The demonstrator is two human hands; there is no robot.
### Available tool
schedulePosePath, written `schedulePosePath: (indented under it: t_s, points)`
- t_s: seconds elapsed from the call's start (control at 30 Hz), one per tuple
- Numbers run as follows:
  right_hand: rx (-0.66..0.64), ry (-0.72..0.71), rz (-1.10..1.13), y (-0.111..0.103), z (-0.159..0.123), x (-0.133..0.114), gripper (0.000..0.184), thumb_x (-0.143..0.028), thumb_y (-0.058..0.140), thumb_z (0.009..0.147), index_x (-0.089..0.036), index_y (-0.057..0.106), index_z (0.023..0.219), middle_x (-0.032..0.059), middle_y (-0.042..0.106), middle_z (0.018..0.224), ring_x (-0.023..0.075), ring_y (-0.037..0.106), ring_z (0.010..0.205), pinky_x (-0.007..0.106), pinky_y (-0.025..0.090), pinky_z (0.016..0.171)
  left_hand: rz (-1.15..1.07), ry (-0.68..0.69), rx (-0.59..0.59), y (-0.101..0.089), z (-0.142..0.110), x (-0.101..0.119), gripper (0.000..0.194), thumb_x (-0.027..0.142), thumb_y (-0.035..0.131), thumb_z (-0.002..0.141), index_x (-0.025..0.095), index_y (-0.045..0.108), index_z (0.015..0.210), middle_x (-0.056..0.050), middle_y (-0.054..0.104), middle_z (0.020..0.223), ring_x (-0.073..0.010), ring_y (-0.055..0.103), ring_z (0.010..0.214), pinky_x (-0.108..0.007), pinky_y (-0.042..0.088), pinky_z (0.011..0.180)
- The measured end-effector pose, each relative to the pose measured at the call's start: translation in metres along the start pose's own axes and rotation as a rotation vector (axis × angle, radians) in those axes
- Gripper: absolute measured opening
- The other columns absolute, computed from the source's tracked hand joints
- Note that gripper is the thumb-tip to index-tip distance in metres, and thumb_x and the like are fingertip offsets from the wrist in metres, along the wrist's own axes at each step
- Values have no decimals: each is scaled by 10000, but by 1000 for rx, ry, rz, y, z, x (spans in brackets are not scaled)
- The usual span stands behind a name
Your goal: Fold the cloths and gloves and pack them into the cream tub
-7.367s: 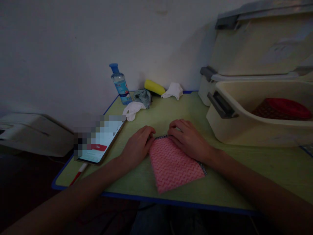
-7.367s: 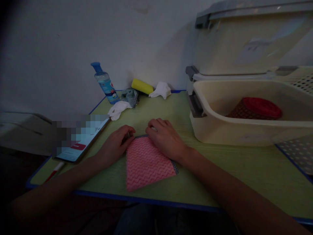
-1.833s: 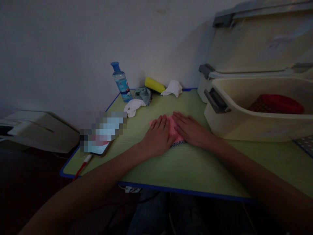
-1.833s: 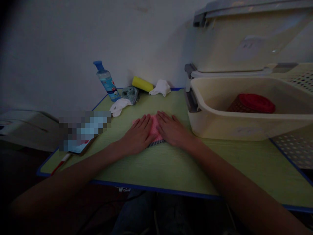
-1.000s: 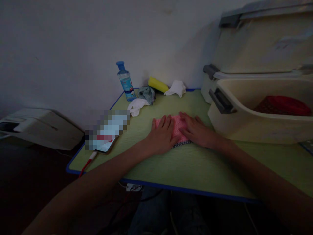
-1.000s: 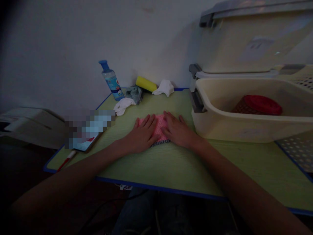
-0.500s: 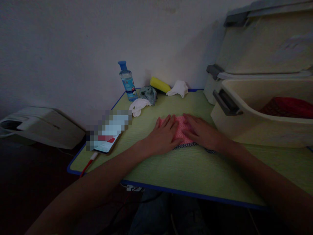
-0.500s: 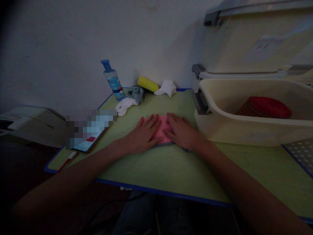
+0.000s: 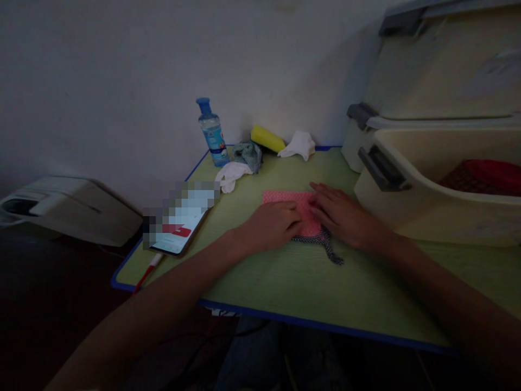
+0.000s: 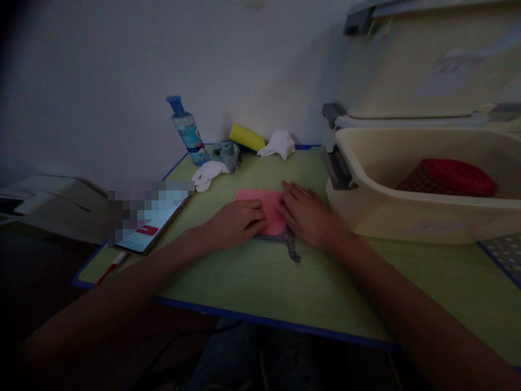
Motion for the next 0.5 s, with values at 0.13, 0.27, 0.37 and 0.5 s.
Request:
schedulePosePath:
  t_s: [0.13,0.27,0.37,0.5]
  points:
    - [50,-45,13,-5,0,-3,397,-313,268,930,-84,590,968,218,438,1346,309,404,1260,476,349,1031,131,-129,26,-5,0,-13,327,254,393,903,117,656,766,-64,601,789,-177,568,752,-314,430,682]
    - [59,-100,102,-7,0,-6,321,-315,331,913,-126,585,867,204,478,1298,281,432,1238,463,396,995,203,-222,48,-10,0,-24,331,243,377,901,112,649,764,-89,606,835,-203,572,810,-341,430,720]
    - [41,-165,151,-7,-2,-8,261,-343,418,880,-141,580,850,195,470,1303,276,440,1229,444,421,974,217,-238,50,-11,0,-31,325,229,356,904,113,635,783,-94,607,862,-212,567,856,-353,428,768]
    - [22,-239,176,-8,-4,-12,235,-357,501,834,-141,589,867,190,479,1297,283,459,1206,438,440,951,176,-219,65,-7,-1,-37,297,238,336,912,106,601,894,-101,611,950,-210,564,904,-351,431,826]
Point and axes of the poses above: each hand's wrist, its own z-axis towards the middle knuckle, its own y-axis out of the palm, x = y × z, the point moved 1 cm from there along z, towards the middle knuckle
